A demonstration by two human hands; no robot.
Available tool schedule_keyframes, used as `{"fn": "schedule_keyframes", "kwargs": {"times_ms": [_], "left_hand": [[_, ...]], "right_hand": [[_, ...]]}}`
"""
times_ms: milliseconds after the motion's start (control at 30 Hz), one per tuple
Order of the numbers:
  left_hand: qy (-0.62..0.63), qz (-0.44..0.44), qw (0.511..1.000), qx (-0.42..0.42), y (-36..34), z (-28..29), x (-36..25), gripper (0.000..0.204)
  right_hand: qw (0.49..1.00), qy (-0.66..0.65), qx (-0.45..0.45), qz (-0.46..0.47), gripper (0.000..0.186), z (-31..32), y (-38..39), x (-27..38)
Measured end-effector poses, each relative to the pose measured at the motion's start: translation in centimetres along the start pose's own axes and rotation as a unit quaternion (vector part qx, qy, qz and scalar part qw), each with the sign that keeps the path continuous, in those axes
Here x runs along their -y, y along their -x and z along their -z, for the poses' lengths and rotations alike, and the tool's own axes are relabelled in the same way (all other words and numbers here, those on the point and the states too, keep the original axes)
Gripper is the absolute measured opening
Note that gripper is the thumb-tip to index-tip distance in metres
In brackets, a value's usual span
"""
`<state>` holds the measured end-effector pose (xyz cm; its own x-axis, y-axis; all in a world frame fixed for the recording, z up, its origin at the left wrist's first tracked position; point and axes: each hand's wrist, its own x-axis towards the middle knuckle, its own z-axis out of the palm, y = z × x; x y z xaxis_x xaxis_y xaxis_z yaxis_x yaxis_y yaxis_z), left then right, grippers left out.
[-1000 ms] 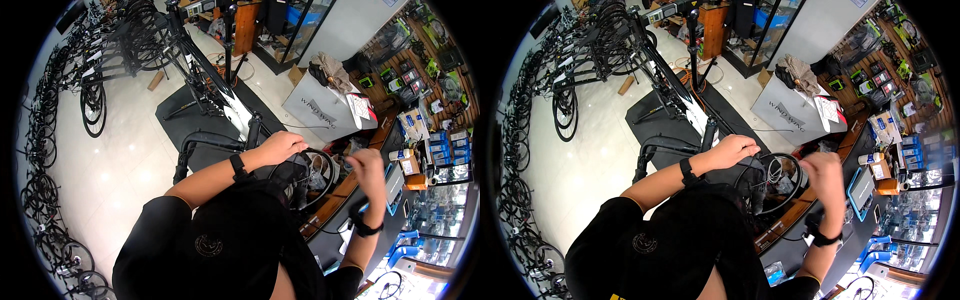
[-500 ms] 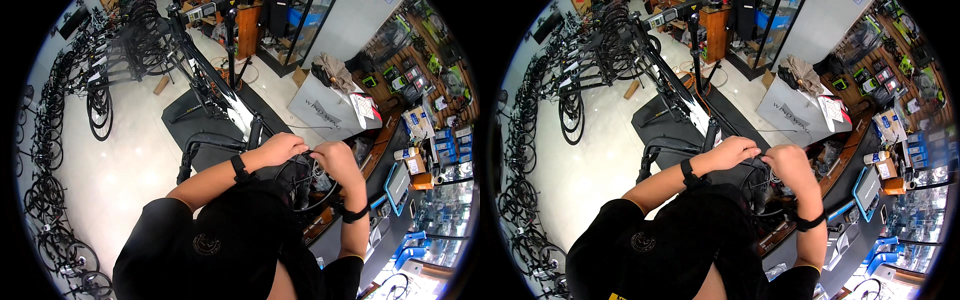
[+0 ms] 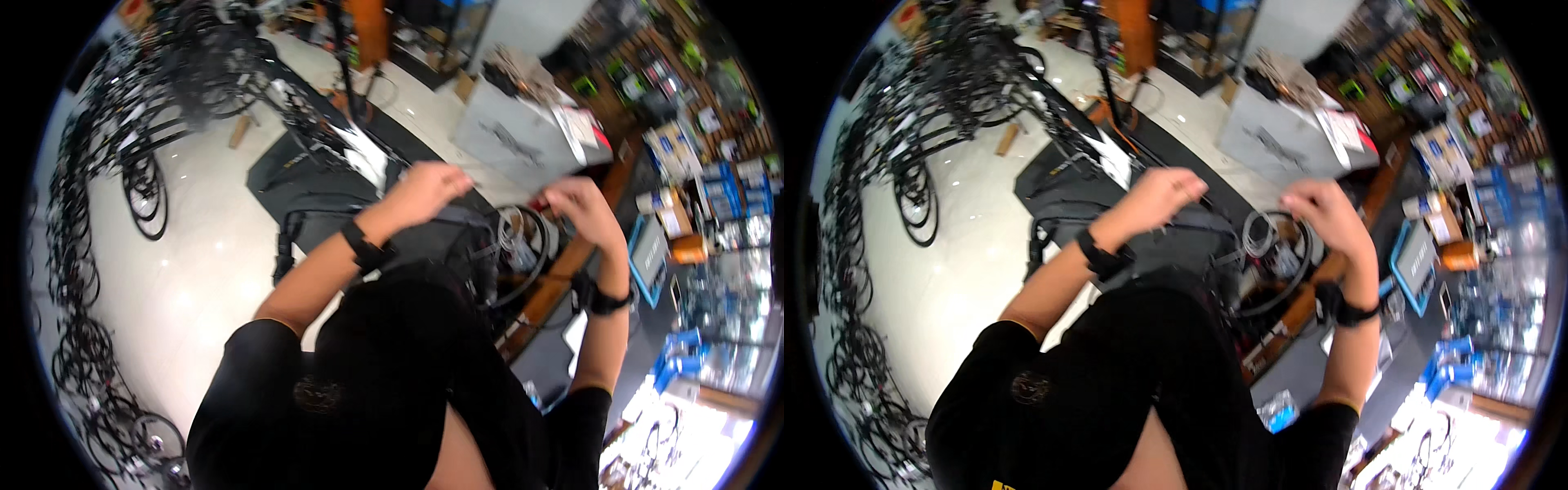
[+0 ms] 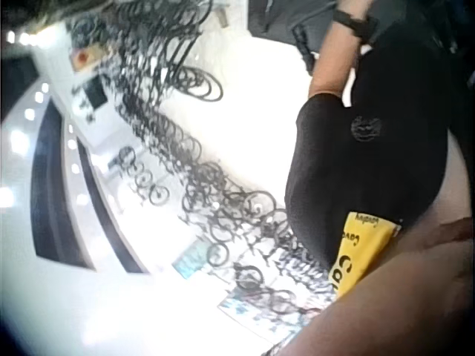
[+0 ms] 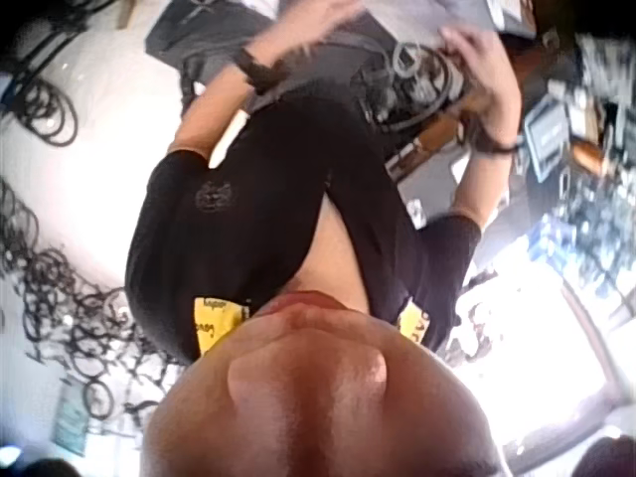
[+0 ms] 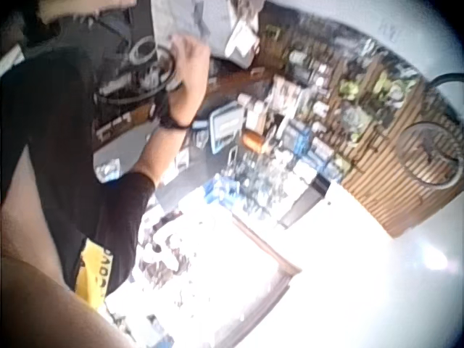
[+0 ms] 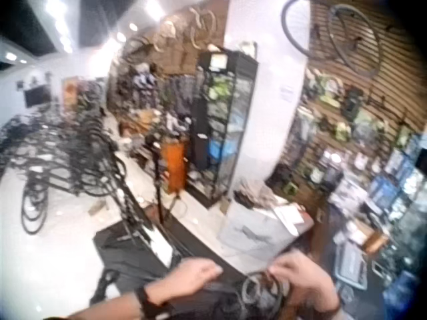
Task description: The person routes a black cable through the frame of a white bicycle mounted on a repair stand. They thread the cable through the rear derailleur and then move to the handlebars to feed the cable through the stem and brake lever housing.
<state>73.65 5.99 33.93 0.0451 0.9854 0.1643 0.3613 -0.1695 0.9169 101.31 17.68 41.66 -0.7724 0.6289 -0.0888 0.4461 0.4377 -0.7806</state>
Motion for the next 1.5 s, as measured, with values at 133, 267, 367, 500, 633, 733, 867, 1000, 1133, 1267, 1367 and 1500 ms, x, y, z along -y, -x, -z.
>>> {"fn": "schedule_keyframes", "kwargs": {"times_ms": [133, 267, 367, 500, 633, 733, 867, 1000, 1133, 1267, 1367, 1500], "left_hand": [[-0.046, 0.013, 0.999, 0.010, -0.5, 0.1, 0.5, 0.032], [-0.029, 0.065, 0.997, -0.027, -0.9, 0.5, 2.5, 0.039], [-0.058, 0.049, 0.996, -0.041, -1.7, 0.9, 3.2, 0.040], [-0.134, 0.079, 0.988, -0.010, -2.5, 0.3, 2.0, 0.040], [-0.176, 0.122, 0.976, 0.029, -2.7, -0.6, 3.8, 0.039], [-0.138, 0.151, 0.978, 0.044, -2.7, -1.6, 3.6, 0.039], [-0.180, 0.132, 0.975, 0.009, -3.6, -1.8, 3.9, 0.039], [-0.261, 0.129, 0.957, 0.006, -4.5, -2.2, 3.9, 0.038], [-0.326, 0.099, 0.939, 0.032, -5.3, -3.1, 4.2, 0.034], [-0.306, 0.087, 0.947, 0.039, -5.4, -2.4, 4.4, 0.035], [-0.302, 0.052, 0.950, 0.060, -6.2, -3.0, 5.8, 0.034], [-0.277, -0.014, 0.957, 0.085, -6.6, -4.6, 8.6, 0.026]], "right_hand": [[0.992, 0.081, 0.011, 0.097, 0.022, -5.1, -4.1, 1.8], [0.997, 0.041, -0.035, 0.060, 0.025, -5.2, -5.1, 0.2], [0.998, -0.046, -0.026, 0.030, 0.026, -3.0, -4.9, -4.2], [0.996, -0.055, -0.059, 0.036, 0.029, -7.5, -6.2, -5.1], [0.996, -0.001, -0.059, 0.063, 0.026, -11.2, -8.2, -5.2], [0.999, -0.002, 0.012, 0.046, 0.031, -10.5, -8.5, -6.0], [0.984, -0.128, 0.124, 0.002, 0.033, -6.3, -7.5, -11.9], [0.980, -0.113, 0.163, -0.017, 0.033, -7.2, -8.3, -10.8], [0.975, -0.097, 0.194, -0.040, 0.031, -9.7, -10.4, -8.8], [0.949, -0.163, 0.267, -0.037, 0.028, -7.5, -11.0, -11.6], [0.940, -0.165, 0.283, -0.096, 0.027, -7.9, -11.3, -12.7], [0.913, -0.216, 0.313, -0.148, 0.026, -9.4, -11.3, -12.1]]}}
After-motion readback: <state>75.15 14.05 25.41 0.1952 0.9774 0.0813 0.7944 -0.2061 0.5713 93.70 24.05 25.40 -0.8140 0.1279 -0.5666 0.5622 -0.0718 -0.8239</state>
